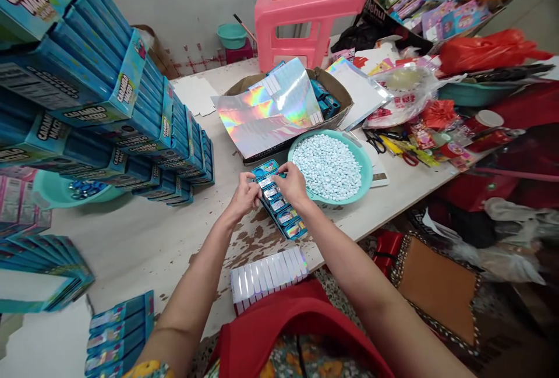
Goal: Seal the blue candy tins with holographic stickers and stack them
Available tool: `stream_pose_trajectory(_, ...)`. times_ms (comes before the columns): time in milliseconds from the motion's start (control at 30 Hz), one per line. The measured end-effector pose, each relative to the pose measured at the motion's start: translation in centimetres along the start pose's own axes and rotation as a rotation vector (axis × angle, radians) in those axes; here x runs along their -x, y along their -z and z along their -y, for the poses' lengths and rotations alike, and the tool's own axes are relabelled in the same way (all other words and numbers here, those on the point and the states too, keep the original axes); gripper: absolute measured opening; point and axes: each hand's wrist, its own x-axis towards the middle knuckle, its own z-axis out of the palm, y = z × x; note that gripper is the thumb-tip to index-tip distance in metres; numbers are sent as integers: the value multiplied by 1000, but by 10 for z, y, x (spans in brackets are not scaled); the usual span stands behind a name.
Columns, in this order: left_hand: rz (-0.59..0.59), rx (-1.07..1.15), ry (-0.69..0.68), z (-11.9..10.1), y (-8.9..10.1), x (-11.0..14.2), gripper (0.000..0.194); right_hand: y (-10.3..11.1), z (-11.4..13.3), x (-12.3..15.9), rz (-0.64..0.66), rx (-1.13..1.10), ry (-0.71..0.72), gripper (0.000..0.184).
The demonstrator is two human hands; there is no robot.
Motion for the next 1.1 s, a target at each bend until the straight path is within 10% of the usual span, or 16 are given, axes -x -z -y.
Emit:
stream_pose_trajectory(333,-210,-516,57,50,-8,23,49,19,-3,0,-16,-105,68,12)
stream_pose_trajectory(467,97,-646,201,89,24,78,35,50,-6,79,-166,-201,326,22)
stream_pose_trajectory(600,323,-648,490,128,38,143,32,48,-49,174,-14,-270,520,26)
stream_pose_trajectory(867,425,-338,525,121,33,169,35,-7,-181,220,240,-363,-406,54)
stream_pose_trajectory(1100,582,-736,234,71,-19,150,28,12,-146,214,537,-616,-282,28)
